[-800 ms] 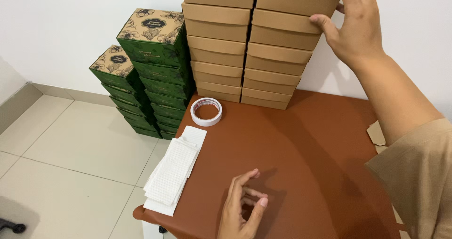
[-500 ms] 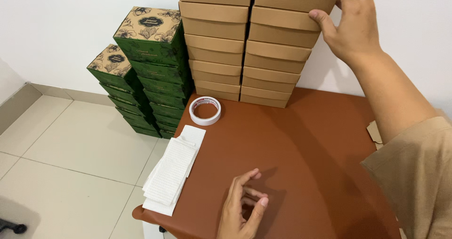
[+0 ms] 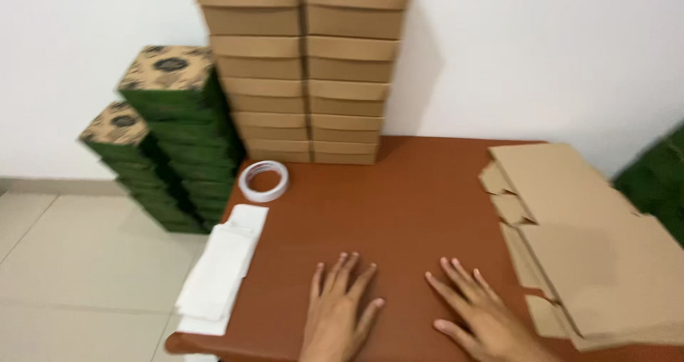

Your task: The person assembles flat cardboard sheets into rectangular boxes by folding the flaps and securing them with adhesive tape. They place white paper inserts into the assembled boxes and stack the finished boxes on the table.

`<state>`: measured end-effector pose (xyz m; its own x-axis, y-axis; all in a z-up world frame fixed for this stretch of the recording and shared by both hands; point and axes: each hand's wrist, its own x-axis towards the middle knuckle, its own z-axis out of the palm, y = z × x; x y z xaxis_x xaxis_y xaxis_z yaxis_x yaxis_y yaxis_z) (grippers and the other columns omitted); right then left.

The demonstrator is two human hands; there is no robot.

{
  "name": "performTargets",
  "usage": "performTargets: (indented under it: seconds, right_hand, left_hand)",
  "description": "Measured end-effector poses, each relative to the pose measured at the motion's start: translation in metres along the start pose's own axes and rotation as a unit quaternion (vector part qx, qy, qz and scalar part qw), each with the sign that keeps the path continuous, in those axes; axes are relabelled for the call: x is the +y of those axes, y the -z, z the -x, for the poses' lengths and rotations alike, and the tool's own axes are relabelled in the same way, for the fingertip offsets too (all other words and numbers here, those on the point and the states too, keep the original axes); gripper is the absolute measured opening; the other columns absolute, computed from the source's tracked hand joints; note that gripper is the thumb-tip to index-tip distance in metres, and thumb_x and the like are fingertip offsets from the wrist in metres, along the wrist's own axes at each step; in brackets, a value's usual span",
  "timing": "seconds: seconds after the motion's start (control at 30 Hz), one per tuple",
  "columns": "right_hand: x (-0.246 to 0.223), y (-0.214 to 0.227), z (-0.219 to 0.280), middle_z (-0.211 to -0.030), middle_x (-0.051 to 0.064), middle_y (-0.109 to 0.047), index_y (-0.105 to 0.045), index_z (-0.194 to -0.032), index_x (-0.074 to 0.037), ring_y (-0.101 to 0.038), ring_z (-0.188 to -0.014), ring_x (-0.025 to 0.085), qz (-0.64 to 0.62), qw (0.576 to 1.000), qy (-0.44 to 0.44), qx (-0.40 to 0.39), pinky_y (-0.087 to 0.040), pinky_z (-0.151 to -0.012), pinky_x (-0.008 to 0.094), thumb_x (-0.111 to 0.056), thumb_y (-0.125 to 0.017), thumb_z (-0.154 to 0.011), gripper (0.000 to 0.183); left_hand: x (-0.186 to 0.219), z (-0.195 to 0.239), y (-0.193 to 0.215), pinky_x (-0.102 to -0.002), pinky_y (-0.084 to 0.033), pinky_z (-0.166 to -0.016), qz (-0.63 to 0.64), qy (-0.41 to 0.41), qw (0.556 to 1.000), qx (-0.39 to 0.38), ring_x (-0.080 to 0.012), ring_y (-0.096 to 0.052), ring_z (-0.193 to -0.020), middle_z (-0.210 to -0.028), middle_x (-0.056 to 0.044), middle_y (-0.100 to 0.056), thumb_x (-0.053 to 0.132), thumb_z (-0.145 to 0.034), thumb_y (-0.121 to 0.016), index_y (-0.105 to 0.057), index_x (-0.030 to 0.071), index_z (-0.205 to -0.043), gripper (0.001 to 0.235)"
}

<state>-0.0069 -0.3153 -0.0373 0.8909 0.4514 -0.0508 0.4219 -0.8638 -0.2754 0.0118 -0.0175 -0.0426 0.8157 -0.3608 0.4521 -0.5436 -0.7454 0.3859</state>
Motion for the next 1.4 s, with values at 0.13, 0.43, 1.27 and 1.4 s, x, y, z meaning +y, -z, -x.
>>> performTargets:
  seconds: [0.13, 0.43, 1.27, 1.4]
  right_hand:
    - [-0.022, -0.011, 0.029, -0.168, 0.001, -0.021, -0.029, -0.161, -0.031, -0.016, -0.154, 0.020, 0.153, 0.969, -0.019, 0.191, -0.010, -0.120, 0.040, -0.053, -0.048, -0.098, 0.069]
    - [-0.033, 0.001, 0.031, -0.165, 0.009, -0.023, -0.029, -0.160, -0.025, -0.015, -0.152, 0.027, 0.085, 0.976, -0.038, 0.196, -0.007, -0.120, 0.045, -0.053, -0.039, -0.104, 0.063]
    - [0.064, 0.079, 0.135, -0.156, -0.006, -0.048, -0.065, -0.130, -0.030, -0.050, -0.137, 0.015, -0.077, 0.876, -0.464, 0.108, -0.054, -0.094, 0.043, -0.061, -0.070, -0.074, 0.063]
    - [0.068, 0.088, 0.137, -0.147, -0.011, -0.058, -0.069, -0.123, -0.031, -0.066, -0.118, 0.031, -0.057, 0.883, -0.456, 0.096, -0.052, -0.092, 0.046, -0.064, -0.065, -0.075, 0.058]
  left_hand:
    - [0.004, 0.000, -0.017, -0.056, -0.015, -0.116, -0.093, -0.015, 0.996, 0.004, -0.0279, -0.031, -0.147, -0.158, -0.008, -0.040, 0.051, -0.098, -0.049, -0.046, 0.026, -0.152, 0.060]
    - [0.016, 0.004, -0.004, -0.055, -0.017, -0.118, -0.203, -0.043, 0.978, -0.019, -0.0238, -0.026, -0.151, -0.163, -0.004, -0.032, 0.067, -0.092, -0.047, -0.033, 0.030, -0.158, 0.077]
    - [0.038, -0.006, 0.016, -0.049, -0.016, -0.120, -0.092, 0.039, 0.991, -0.086, -0.0226, -0.032, -0.149, -0.157, -0.003, -0.044, 0.044, -0.096, -0.050, -0.049, 0.027, -0.149, 0.055]
    - [0.031, -0.005, 0.012, -0.050, -0.018, -0.119, -0.106, 0.027, 0.991, -0.078, -0.0222, -0.033, -0.149, -0.157, -0.002, -0.045, 0.044, -0.095, -0.053, -0.050, 0.028, -0.148, 0.056]
